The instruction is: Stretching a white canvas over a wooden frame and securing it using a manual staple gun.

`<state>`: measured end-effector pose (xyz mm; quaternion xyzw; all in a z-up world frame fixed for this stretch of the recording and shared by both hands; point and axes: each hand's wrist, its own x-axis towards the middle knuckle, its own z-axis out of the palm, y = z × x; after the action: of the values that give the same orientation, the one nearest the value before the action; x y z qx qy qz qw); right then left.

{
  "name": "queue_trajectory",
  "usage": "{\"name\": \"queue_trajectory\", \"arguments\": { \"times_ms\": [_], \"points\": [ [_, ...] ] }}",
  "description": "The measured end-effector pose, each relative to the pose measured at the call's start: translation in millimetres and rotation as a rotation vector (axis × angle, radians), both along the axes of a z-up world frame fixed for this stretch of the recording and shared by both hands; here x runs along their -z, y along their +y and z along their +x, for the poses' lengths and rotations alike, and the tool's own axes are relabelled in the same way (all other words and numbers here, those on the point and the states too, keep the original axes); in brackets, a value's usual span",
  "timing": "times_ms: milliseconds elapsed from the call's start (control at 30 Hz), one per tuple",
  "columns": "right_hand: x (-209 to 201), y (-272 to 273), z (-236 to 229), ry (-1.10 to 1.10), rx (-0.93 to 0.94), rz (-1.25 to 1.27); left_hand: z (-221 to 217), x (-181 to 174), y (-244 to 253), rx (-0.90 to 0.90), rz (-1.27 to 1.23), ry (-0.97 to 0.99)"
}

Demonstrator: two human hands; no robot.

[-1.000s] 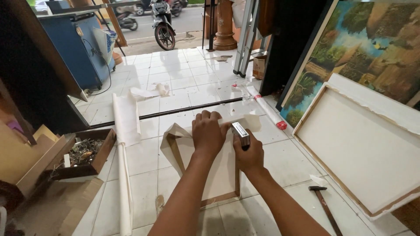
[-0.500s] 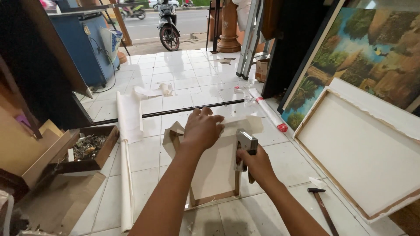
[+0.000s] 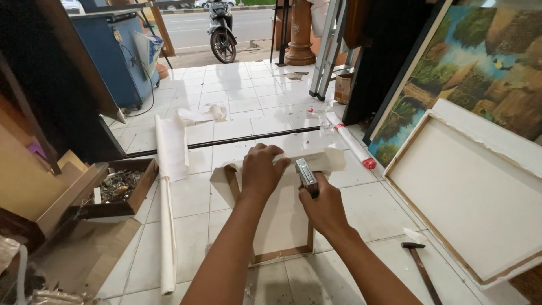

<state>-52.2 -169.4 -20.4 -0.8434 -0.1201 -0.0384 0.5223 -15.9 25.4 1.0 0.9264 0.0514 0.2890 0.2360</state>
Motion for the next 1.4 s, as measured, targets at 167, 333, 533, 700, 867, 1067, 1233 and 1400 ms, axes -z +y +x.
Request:
{"name": "queue_trajectory", "arguments": {
  "times_ms": [167,333,533,700,867,1067,1233,1400],
  "points": [
    [12,17,11,-0.021,0.028,0.034,-3,6,-9,-0.048,0.103,-0.062],
    [27,29,15,-0.105,0.078,0.085,-13,4,-14,-0.057,0.159,-0.083],
    [46,35,41,-0.281,0.091,0.183,0,6,-9,-0.078,0.171,-0.096],
    [61,3,33,0.040,0.018,-0.001,-23,2,-18,-0.025,0.102,-0.089],
    [117,-51,28,0.255,-0.038,-0.359,-37,-3,-27,-0.022,0.145,-0.085],
    [175,-104,27,0.541,-0.055,-0.442,-32,19,-30,-0.055,0.292,-0.179],
    [228,-137,30,0.570,-0.057,-0.509,-14,25,-23,-0.067,0.351,-0.203],
    [290,-162,31,0.435,-0.046,-0.778,-13,23,-27,-0.130,0.362,-0.235]
  ]
}}
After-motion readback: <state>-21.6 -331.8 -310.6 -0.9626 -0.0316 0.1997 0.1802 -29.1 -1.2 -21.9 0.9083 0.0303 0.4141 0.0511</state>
